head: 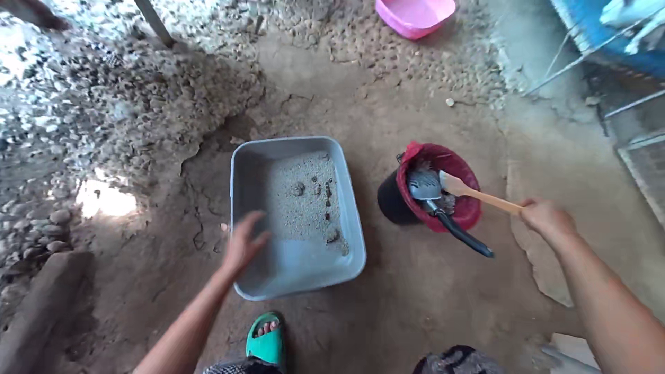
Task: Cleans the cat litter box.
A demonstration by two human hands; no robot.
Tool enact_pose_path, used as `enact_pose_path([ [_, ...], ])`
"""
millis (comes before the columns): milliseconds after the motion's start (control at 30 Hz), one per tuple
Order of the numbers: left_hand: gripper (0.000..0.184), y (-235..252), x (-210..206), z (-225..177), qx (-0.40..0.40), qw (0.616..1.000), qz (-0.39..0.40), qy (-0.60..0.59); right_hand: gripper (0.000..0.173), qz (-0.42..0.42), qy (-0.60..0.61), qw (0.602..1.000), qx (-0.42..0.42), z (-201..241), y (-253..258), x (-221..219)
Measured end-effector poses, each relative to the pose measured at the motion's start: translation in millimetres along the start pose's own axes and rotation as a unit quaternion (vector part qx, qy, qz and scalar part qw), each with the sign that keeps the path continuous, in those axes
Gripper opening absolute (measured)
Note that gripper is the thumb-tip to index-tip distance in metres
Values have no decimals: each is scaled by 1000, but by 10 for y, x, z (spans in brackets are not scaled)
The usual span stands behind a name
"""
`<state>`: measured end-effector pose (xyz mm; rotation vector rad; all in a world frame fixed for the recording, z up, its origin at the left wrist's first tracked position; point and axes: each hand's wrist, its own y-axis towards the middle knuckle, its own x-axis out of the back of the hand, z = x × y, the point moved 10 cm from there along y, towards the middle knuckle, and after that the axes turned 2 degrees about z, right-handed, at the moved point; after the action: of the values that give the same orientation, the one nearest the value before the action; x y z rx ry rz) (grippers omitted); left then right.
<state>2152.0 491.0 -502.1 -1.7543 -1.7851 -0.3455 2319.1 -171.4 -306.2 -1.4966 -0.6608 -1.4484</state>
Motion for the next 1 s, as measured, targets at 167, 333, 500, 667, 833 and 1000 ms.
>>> enact_pose_path([
  [167, 64, -16, 214, 1242, 264, 961, -60, -59, 32, -36, 113, 991, 61, -103, -340, 752],
  [333, 76, -406, -492, 889, 293, 952, -53, -67, 34, 63, 99, 956, 268, 1005, -1823, 48],
  [500, 73, -446, -597, 923, 305, 948, -65, -64, 42, 287, -296, 876, 252, 1533, -2576, -1425],
  [667, 71, -458, -577, 918, 308, 948, -59, -57, 39, 325, -399, 821, 247, 1713, -2728, -1852],
  [833, 73, -431, -587, 936, 314, 946, -54, -54, 39, 302, -430, 810, 260, 1762, -2836, -2049],
  [1000, 74, -424, -567, 912, 311, 947, -60, -54, 39, 281, -437, 811, 270, 1626, -2826, -2439],
])
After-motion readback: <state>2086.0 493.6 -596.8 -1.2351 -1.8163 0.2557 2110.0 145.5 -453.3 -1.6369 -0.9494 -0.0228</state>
